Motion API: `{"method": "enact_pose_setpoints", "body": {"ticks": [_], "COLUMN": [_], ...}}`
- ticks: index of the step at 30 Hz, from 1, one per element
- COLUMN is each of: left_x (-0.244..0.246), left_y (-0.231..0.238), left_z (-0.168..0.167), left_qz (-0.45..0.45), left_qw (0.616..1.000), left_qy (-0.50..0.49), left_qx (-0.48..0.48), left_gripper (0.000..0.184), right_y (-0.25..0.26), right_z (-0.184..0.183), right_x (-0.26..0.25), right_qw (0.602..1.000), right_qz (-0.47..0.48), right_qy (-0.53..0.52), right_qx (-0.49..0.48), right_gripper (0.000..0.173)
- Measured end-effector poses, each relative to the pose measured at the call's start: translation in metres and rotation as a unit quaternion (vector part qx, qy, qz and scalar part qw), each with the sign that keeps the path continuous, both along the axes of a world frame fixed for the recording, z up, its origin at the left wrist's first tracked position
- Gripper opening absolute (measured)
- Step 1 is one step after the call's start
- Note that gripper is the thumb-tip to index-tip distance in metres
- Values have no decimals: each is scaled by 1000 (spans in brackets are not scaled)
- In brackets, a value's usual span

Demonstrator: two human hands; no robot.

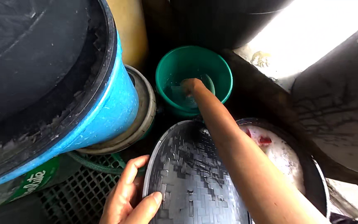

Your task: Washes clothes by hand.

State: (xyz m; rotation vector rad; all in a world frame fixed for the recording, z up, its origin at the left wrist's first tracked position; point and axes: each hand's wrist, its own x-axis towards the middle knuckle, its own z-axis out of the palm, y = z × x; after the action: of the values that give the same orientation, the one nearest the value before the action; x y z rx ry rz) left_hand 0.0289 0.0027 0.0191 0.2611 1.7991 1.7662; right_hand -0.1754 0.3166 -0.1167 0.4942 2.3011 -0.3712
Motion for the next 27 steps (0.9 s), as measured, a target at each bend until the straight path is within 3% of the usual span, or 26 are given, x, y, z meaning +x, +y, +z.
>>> {"method": "enact_pose_setpoints", "body": {"ticks": [6,10,14,20,27], "left_x": [2,4,3,-1,-5], "left_y": [3,5,7,11,18], "left_z": [1,2,0,-6,-8], "left_qz": [11,30,63,106,166], "left_qw": [1000,1000,998,994,985], "left_qy": [-4,-8,-4,-3,-43], "left_qx": [1,-5,-6,-8,-12], "left_gripper": [55,54,50,48,47], "right_y": [3,2,10,-6,-15], "right_z": [-32,-19,-25,9,66], "right_x": [3,16,13,51,96], "right_qw": [999,997,990,984,961], "right_qz": [33,-1,109,43,75], "right_qy": [33,74,81,170,266], "right_qx": [9,-25,23,-1,22], "right_gripper": [34,34,34,26,21]}}
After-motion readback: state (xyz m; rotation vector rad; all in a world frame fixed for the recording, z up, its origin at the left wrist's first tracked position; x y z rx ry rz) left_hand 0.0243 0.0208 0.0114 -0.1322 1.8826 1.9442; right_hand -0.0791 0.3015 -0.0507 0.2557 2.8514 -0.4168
